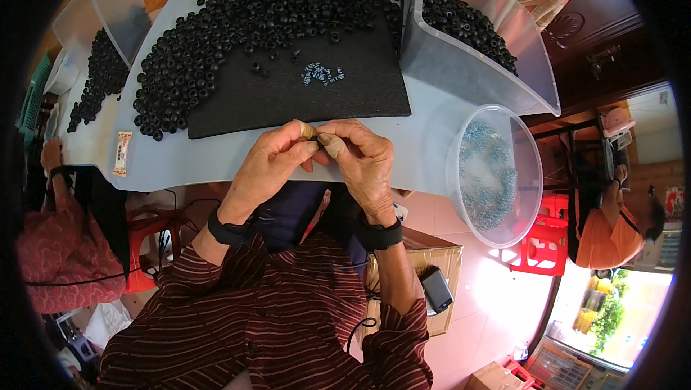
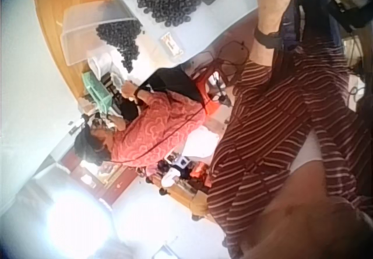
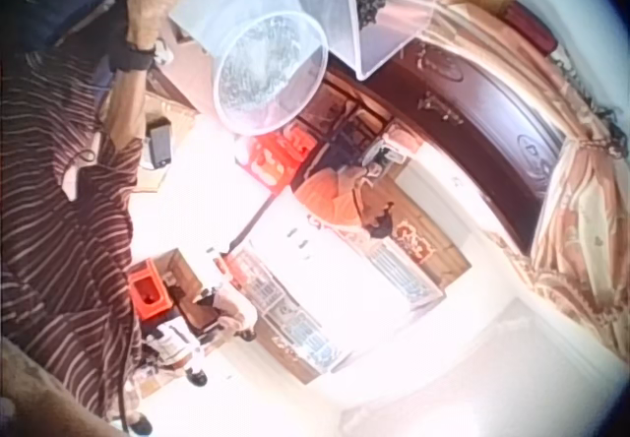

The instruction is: Manually sort and assemble small black plastic circular components with tiny blue beads.

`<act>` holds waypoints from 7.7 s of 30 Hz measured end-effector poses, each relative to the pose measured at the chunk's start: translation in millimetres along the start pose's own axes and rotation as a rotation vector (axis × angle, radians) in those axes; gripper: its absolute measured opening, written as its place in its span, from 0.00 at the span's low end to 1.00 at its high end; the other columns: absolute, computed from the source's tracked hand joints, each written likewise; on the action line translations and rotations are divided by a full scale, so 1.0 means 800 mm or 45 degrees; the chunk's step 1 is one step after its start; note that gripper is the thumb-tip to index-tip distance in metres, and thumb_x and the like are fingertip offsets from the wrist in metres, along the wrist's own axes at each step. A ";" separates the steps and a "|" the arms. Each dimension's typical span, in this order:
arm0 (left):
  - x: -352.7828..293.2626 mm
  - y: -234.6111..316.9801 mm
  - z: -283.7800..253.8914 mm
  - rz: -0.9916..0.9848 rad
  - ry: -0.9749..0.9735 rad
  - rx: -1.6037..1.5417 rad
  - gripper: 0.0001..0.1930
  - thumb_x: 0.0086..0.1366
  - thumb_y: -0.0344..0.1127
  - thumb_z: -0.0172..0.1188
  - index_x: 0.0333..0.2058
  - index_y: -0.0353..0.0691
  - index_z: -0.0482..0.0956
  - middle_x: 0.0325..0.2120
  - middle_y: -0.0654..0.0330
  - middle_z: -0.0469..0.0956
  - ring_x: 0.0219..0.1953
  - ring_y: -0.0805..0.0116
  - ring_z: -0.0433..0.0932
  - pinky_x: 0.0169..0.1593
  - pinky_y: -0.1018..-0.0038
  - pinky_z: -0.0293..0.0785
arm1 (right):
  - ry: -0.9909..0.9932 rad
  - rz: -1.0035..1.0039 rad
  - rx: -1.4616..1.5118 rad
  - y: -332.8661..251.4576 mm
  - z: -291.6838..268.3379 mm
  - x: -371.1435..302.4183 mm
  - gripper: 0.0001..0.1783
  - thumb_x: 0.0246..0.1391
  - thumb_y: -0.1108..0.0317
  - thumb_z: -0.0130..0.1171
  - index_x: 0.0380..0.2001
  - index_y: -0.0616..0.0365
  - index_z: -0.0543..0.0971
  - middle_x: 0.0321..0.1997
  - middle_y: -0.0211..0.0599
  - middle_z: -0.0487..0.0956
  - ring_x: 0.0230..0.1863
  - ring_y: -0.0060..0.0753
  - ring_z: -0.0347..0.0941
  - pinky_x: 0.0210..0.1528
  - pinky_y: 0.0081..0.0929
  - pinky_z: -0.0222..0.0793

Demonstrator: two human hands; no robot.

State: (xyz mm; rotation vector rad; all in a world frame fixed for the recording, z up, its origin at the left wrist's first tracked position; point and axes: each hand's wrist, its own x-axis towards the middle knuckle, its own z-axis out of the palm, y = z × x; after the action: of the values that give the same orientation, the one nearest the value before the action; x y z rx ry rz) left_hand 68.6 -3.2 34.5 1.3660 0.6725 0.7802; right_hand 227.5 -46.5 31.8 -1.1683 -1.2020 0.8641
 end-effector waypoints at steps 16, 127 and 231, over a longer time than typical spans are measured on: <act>0.004 -0.007 0.003 -0.040 0.102 -0.494 0.10 0.67 0.32 0.54 0.41 0.31 0.78 0.29 0.65 0.77 0.33 0.81 0.73 0.39 0.84 0.69 | -0.034 -0.125 -0.299 -0.011 0.010 -0.001 0.21 0.42 0.83 0.59 0.44 0.62 0.79 0.46 0.37 0.76 0.33 0.23 0.74 0.41 0.20 0.72; 0.009 0.004 0.046 0.187 0.097 0.101 0.28 0.59 0.38 0.63 0.56 0.37 0.65 0.47 0.56 0.73 0.49 0.69 0.71 0.51 0.74 0.70 | 0.327 -0.209 -0.243 0.017 0.020 -0.027 0.19 0.48 0.80 0.62 0.46 0.64 0.79 0.37 0.38 0.82 0.34 0.22 0.76 0.38 0.21 0.72; 0.041 -0.009 0.055 0.303 0.331 0.113 0.09 0.65 0.33 0.54 0.34 0.32 0.77 0.31 0.62 0.72 0.30 0.76 0.68 0.36 0.79 0.66 | 0.065 0.501 0.532 0.007 0.008 -0.009 0.10 0.63 0.73 0.44 0.36 0.63 0.76 0.32 0.31 0.77 0.29 0.18 0.73 0.29 0.16 0.70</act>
State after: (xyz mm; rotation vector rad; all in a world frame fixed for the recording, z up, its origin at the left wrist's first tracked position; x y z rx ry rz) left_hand 124.1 -3.0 32.5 1.4564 0.7617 1.1436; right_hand 220.4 -51.0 24.7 -1.0845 -0.7073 1.3014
